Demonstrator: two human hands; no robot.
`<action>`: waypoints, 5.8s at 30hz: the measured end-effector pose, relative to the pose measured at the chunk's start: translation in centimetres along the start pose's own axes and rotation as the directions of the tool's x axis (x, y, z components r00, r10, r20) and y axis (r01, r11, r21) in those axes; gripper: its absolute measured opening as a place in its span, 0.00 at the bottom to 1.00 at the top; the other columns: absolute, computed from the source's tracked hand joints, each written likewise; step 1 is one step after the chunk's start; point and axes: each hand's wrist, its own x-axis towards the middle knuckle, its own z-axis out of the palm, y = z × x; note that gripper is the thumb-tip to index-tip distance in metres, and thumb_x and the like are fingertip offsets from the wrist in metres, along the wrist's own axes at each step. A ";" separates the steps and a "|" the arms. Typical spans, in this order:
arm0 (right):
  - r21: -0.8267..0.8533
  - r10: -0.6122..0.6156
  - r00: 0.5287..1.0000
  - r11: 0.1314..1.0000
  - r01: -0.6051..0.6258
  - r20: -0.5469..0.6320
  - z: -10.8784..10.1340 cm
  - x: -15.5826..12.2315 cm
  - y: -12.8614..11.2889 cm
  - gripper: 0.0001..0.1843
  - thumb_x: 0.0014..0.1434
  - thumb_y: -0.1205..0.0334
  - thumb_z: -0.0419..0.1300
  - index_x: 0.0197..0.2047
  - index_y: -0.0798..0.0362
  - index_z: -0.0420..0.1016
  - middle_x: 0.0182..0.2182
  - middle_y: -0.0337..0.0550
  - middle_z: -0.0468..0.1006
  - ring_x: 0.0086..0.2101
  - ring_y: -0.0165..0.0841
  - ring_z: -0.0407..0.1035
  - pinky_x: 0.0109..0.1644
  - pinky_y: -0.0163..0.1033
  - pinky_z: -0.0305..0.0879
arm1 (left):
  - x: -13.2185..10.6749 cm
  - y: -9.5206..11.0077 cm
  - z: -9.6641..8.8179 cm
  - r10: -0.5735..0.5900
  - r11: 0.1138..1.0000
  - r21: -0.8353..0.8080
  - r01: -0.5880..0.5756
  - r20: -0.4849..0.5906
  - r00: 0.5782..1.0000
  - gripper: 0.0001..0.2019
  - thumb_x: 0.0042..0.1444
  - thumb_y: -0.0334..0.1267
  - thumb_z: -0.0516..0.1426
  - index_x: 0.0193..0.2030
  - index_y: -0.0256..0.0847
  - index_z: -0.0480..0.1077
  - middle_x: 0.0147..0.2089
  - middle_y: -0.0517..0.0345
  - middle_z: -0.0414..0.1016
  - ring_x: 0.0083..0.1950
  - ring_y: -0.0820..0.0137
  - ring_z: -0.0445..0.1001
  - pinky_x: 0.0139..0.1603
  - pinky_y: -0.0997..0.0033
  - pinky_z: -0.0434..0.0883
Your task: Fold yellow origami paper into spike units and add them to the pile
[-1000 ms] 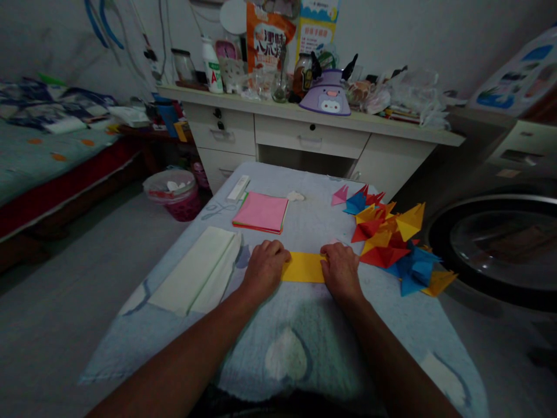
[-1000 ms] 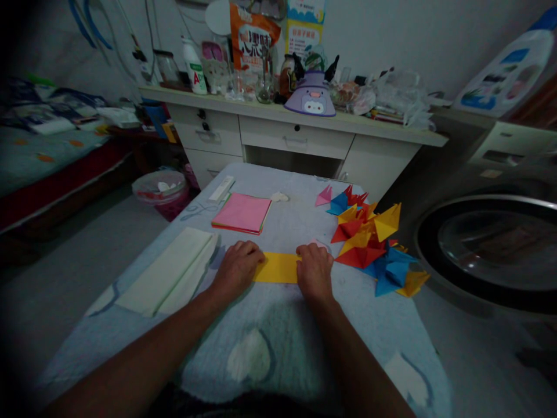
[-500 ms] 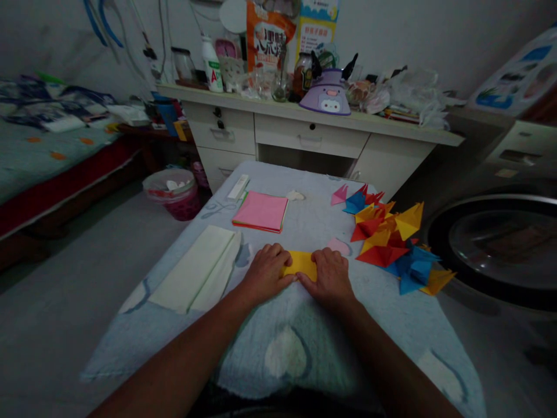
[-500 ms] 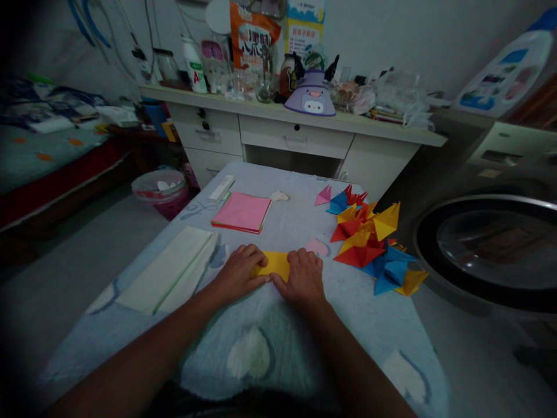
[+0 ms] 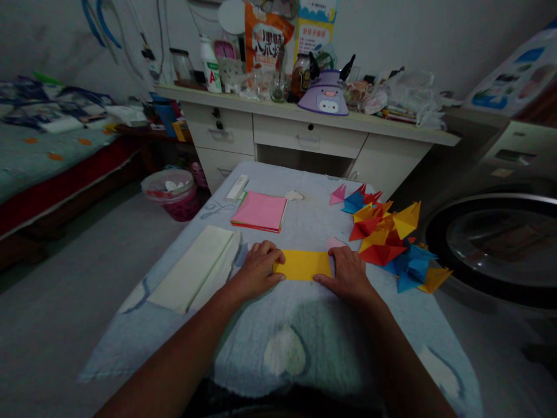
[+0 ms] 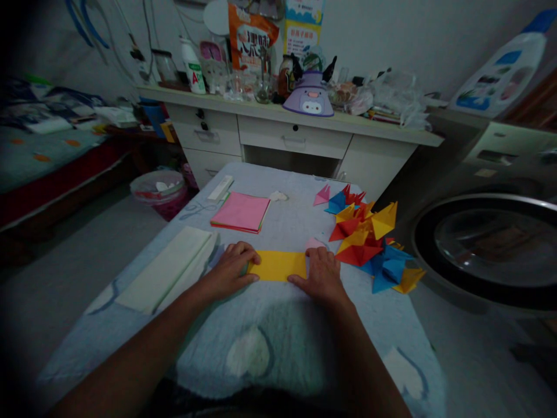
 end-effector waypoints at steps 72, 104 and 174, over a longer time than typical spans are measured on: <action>0.106 -0.076 0.995 0.991 0.083 -0.071 -0.8 -0.2 0.4 0.17 0.47 0.74 0.54 0.39 0.51 0.74 0.45 0.50 0.72 0.47 0.46 0.60 0.48 0.48 0.54 | -0.4 1.5 0.3 0.393 0.895 0.285 -0.343 -0.137 0.909 0.09 0.52 0.27 0.56 0.38 0.43 0.71 0.48 0.55 0.77 0.59 0.57 0.66 0.59 0.48 0.56; 0.367 -0.428 0.903 0.837 0.407 -0.024 -0.1 -0.3 -0.3 0.17 0.54 0.73 0.55 0.43 0.51 0.78 0.44 0.46 0.78 0.44 0.38 0.70 0.49 0.45 0.63 | -0.6 0.6 0.9 0.317 0.948 -0.011 -0.320 -0.090 0.944 0.21 0.47 0.29 0.57 0.49 0.44 0.70 0.51 0.53 0.76 0.55 0.60 0.70 0.56 0.55 0.65; 0.314 -0.067 0.996 0.946 0.081 -0.054 1.0 0.6 -0.8 0.10 0.59 0.55 0.58 0.36 0.52 0.76 0.40 0.48 0.74 0.43 0.41 0.65 0.49 0.46 0.60 | 1.2 0.3 1.3 -0.094 0.987 -0.145 0.070 -0.168 0.981 0.22 0.51 0.37 0.61 0.53 0.41 0.66 0.48 0.52 0.74 0.49 0.61 0.71 0.49 0.62 0.67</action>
